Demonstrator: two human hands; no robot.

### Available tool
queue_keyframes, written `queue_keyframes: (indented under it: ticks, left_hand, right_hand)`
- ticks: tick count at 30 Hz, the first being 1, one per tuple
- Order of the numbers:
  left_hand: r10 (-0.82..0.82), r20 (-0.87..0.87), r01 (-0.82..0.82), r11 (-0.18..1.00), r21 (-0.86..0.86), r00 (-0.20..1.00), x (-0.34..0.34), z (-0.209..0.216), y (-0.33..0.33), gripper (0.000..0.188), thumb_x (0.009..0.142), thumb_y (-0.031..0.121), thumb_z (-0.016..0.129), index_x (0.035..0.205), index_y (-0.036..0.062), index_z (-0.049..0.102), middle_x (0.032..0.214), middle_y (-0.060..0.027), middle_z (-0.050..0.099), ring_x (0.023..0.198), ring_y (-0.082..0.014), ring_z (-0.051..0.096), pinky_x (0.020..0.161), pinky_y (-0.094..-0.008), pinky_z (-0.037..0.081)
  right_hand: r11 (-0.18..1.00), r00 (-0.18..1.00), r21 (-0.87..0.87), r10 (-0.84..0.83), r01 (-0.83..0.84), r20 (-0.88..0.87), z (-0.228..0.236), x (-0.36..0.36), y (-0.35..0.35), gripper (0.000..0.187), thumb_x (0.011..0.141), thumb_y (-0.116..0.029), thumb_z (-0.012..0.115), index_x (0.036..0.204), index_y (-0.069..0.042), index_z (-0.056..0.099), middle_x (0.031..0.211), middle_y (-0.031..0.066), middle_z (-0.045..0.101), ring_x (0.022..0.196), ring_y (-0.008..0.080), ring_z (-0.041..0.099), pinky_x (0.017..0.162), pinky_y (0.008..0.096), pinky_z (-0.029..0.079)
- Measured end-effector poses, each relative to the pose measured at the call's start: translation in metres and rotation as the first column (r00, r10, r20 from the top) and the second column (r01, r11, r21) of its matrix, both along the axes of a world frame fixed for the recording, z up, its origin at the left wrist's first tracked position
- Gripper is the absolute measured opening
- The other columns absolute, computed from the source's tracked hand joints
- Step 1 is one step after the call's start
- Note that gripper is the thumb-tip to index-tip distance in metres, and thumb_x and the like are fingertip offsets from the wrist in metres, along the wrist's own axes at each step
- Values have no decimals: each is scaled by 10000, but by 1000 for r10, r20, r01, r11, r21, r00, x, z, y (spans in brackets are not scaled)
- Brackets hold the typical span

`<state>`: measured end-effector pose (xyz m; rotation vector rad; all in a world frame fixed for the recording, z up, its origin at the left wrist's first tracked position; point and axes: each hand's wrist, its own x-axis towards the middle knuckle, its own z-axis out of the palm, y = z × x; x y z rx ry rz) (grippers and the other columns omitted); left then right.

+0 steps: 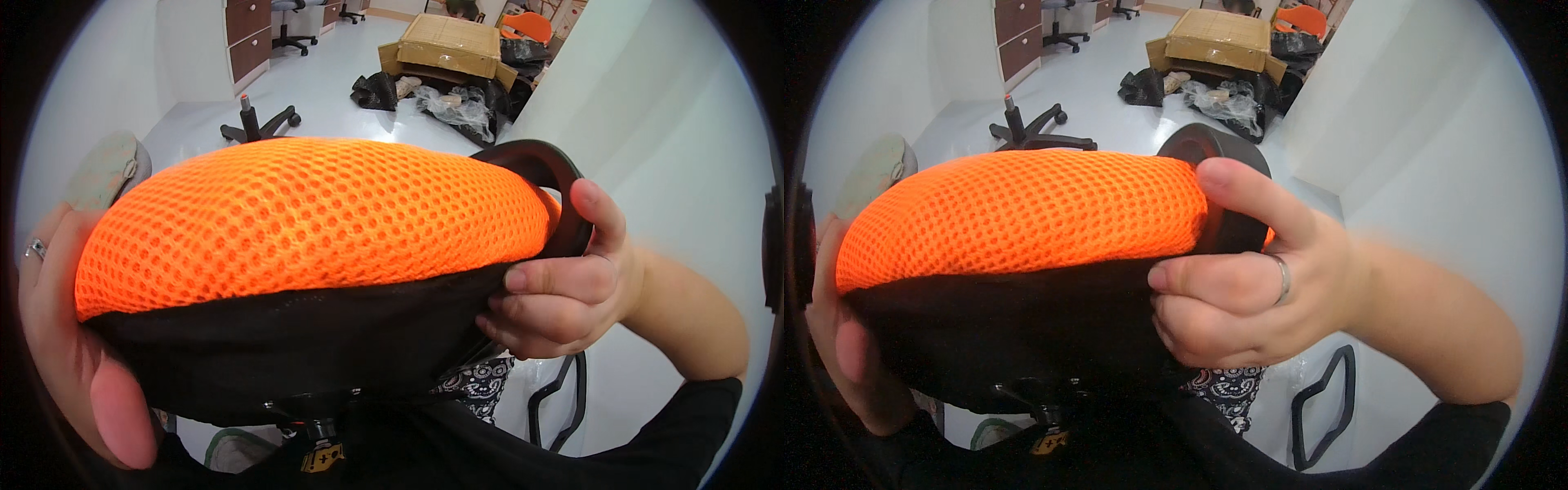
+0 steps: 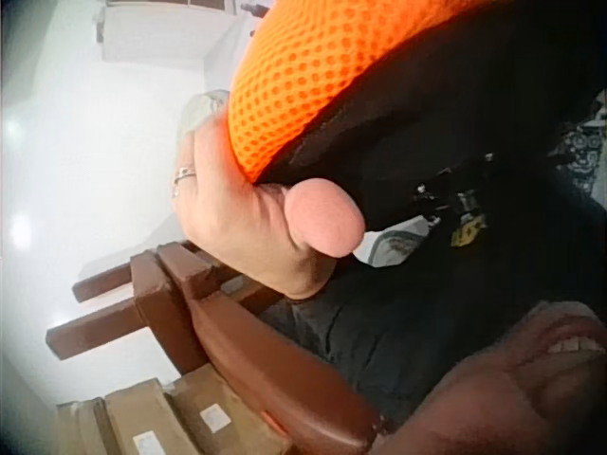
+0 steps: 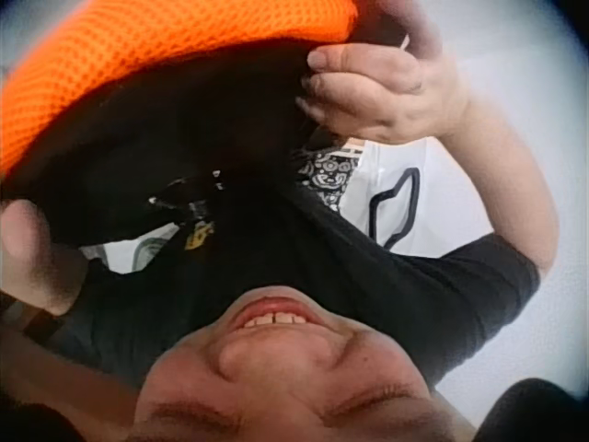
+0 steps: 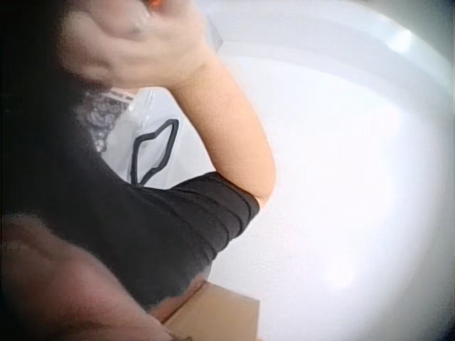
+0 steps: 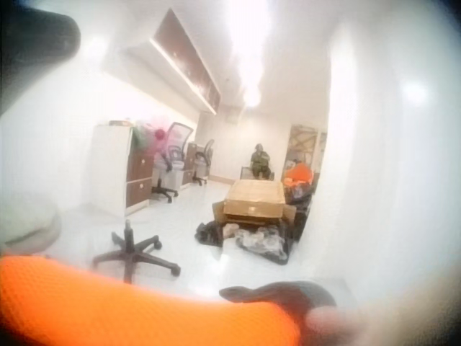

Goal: The person attaches a black and orange chair cushion to a metal frame using an Allen key. They tighten multiple screws on the underside of the cushion, flip it over, and continue securing the frame components.

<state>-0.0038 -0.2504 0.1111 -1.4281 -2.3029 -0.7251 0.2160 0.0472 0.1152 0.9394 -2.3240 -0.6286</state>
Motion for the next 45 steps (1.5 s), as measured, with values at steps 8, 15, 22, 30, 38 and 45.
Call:
queue_keyframes:
  ticks: [8, 15, 22, 30, 38, 45]
  left_hand:
    - [56, -14, -54, 987, 150, 998, -25, -9, 37, 1168, 600, 919, 324, 1143, -99, 508, 1053, -183, 540, 954, -285, 579, 847, -330, 453]
    - [-63, 132, 45, 990, 133, 989, -56, -17, 38, 1155, 612, 880, 364, 1215, -101, 459, 1079, -169, 527, 1050, -244, 543, 908, -330, 432]
    - [-378, -179, 382, 924, -13, 908, -79, -2, 56, 889, 856, 733, 249, 1033, -63, 603, 921, -200, 638, 789, -278, 625, 715, -389, 474]
    - [206, -345, -204, 978, 42, 916, -96, -42, 49, 986, 785, 805, 251, 1140, -64, 550, 1045, -232, 582, 1003, -370, 548, 888, -408, 393]
    - [197, -265, -185, 980, 69, 944, -76, -31, 80, 947, 773, 815, 195, 977, -33, 566, 833, -189, 531, 782, -365, 490, 706, -402, 372]
    - [146, -268, -122, 987, 105, 952, -70, -32, 85, 924, 801, 793, 183, 946, -36, 565, 797, -184, 520, 744, -350, 483, 680, -381, 365]
  right_hand:
    - [987, 998, -157, 13, -22, -57, -24, -29, 25, 86, 852, -293, 588, 811, -221, 611, 837, -38, 562, 920, 158, 544, 1055, 614, 239]
    - [931, 994, -362, -2, -38, -108, -47, -56, 31, 185, 856, -352, 594, 870, -211, 475, 826, -14, 579, 869, 188, 563, 1057, 606, 239]
    - [851, 994, -525, -69, 16, -82, -56, -74, 20, 223, 800, -335, 647, 839, -225, 457, 813, 1, 611, 869, 209, 595, 1059, 571, 254]
    - [835, 972, -548, -169, 54, -162, -76, -97, 28, 210, 714, -314, 658, 898, -247, 583, 806, -26, 484, 938, 164, 562, 1082, 505, 249]
    - [435, 954, -895, -297, 101, -37, -66, -88, 36, 841, 582, -547, 769, 1322, -264, 487, 1406, 255, 282, 1248, 461, 343, 1053, 531, 259]
    - [559, 918, -788, -396, 258, 20, -86, -80, 34, 525, 635, -517, 737, 1104, -297, 653, 1449, 290, 214, 1153, 424, 439, 979, 473, 320]
